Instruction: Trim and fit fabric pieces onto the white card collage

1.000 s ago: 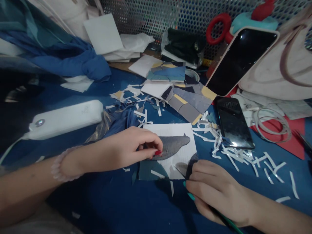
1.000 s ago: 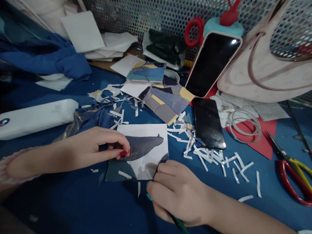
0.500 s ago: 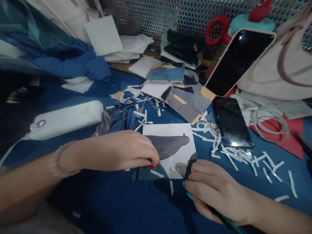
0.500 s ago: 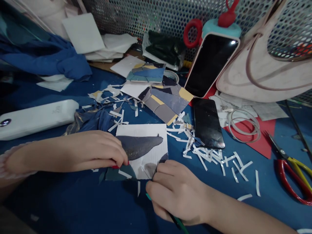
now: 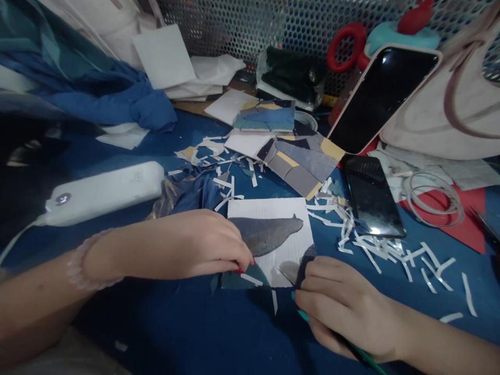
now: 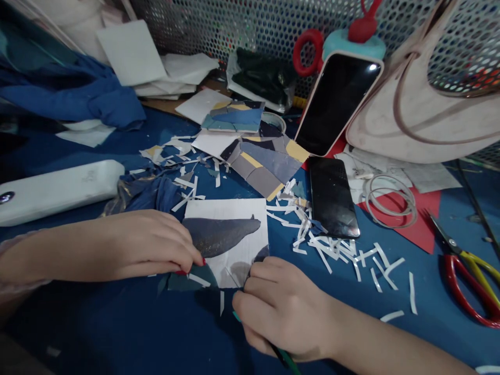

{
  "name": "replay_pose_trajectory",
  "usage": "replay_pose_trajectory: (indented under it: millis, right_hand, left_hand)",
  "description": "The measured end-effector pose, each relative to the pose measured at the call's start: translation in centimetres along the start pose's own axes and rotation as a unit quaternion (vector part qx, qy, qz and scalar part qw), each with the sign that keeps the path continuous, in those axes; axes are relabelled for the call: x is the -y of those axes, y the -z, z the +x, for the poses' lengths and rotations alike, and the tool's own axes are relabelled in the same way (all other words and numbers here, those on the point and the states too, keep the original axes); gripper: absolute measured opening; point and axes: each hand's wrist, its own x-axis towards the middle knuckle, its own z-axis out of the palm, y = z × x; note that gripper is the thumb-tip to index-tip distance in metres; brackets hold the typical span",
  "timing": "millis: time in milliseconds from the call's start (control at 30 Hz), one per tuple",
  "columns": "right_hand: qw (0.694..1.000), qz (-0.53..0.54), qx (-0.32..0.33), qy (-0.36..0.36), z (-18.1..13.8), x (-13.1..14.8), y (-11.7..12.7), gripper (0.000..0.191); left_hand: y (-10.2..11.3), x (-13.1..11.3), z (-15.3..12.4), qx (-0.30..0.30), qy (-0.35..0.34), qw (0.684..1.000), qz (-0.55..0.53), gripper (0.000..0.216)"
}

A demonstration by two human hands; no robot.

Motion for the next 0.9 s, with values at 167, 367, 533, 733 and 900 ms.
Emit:
replay_pose_trajectory:
  millis: [167,367,533,733,900]
  right_hand:
    - [1.0,0.019,-0.005,0.002,0.1,0.0,0.1,0.024]
    - [1.0,0.008,-0.003,0.003,0.2,-0.1,0.0,0.03]
    - [1.0,-0.021,-0.011,0.003,0.2,0.0,-0.1,0.026]
    - [0.999,-0.038,-0.017,0.006,0.0,0.0,-0.2,0.023]
    - [0.999,-0.028,-0.026,0.009,-0.1,0.0,-0.2,0.021]
  left_hand:
    - [0.1,-0.2,0.0,-0.004,-0.01,1.0,0.01,0.029]
    - [0.1,-0.7,0.0,-0.016,-0.026,0.998,0.056,0.033]
    - [-0.4,-1.1,-0.3,-0.023,-0.026,0.996,0.084,0.034]
    - [-0.5,-1.4,-0.4,-0.005,-0.011,0.996,0.089,0.034]
    - [0.1,-0.8,0.3,0.01,0.05,0.999,0.001,0.023]
